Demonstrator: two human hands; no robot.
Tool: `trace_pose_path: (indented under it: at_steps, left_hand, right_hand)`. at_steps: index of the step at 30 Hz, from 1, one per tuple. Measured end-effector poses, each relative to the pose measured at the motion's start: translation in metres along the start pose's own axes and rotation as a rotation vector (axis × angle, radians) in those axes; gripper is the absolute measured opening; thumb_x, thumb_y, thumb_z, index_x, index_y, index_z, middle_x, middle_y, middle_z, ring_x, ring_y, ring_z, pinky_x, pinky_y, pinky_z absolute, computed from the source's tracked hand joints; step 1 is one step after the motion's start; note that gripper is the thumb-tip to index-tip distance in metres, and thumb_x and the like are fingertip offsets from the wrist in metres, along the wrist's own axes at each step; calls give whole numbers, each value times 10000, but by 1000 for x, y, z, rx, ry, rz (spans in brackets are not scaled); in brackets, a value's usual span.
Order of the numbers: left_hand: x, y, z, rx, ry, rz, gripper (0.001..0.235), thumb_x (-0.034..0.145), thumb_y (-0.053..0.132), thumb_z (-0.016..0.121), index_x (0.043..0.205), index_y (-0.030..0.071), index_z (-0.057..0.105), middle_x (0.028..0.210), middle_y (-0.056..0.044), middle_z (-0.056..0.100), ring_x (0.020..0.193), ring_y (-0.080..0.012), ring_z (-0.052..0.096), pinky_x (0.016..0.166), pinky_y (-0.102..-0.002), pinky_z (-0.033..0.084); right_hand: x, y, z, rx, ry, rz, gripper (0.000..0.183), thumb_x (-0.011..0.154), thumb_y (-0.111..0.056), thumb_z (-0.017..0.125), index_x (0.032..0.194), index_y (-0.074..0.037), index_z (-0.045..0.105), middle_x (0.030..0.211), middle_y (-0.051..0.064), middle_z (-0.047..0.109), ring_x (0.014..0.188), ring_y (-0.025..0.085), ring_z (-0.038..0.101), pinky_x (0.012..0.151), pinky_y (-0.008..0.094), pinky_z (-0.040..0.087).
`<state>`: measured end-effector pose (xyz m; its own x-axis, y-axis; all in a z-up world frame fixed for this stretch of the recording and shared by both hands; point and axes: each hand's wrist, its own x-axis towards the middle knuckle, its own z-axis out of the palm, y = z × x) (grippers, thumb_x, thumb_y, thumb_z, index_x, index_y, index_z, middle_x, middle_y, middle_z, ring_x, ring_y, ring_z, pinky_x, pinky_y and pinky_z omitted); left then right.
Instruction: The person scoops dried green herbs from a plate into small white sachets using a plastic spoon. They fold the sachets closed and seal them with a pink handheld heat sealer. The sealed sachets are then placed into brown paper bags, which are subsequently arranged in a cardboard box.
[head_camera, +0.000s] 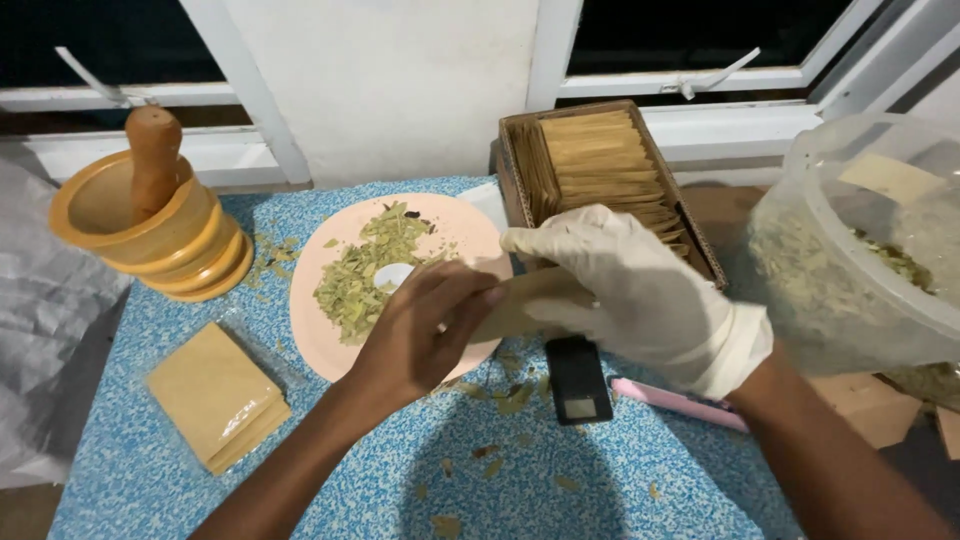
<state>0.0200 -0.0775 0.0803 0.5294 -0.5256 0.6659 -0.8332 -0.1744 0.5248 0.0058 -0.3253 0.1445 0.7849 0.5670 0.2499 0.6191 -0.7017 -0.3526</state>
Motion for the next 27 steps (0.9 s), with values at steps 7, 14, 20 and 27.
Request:
trace_pose_path:
  at_steps: [7, 14, 20, 27]
  left_hand:
    - [46, -4, 19, 145, -105, -146, 453, 1174, 364, 405, 1226, 96, 767, 1050, -67, 824, 942, -243, 739, 803, -396, 533]
    - [63, -9, 33, 126, 2, -74, 426, 1179, 308, 426, 1110, 45, 753, 1048, -106, 787, 956, -290, 689, 868, -436, 475]
    - [83, -20, 52, 344, 107, 129, 246, 1164, 113, 544, 1082, 24, 759, 989, -112, 796, 864, -253, 705, 805, -391, 501]
    - [93, -35, 72, 654, 223, 137, 141, 1113, 71, 692, 1023, 83, 799, 953, -72, 809, 815, -209, 743, 782, -366, 618]
  right_hand:
    - [11, 1, -62, -106, -319, 510, 310, 1073, -457, 593, 1272, -313, 782, 1151, -49, 788, 1085, 161, 719, 926, 361, 635]
    - [-7, 48, -62, -129, -66, 189, 256, 1064, -430, 654, 1117, -199, 752, 952, -28, 756, 886, 221, 636, 765, 423, 491]
    - [-5, 70, -50, -365, 111, -54, 230, 1057, -285, 733, 1220, -143, 811, 988, 23, 734, 944, 321, 569, 732, 499, 497]
    - [3, 73, -47, -619, 267, 225, 601, 936, -316, 835, 1515, -234, 692, 1412, 225, 663, 1271, 496, 526, 965, 716, 463]
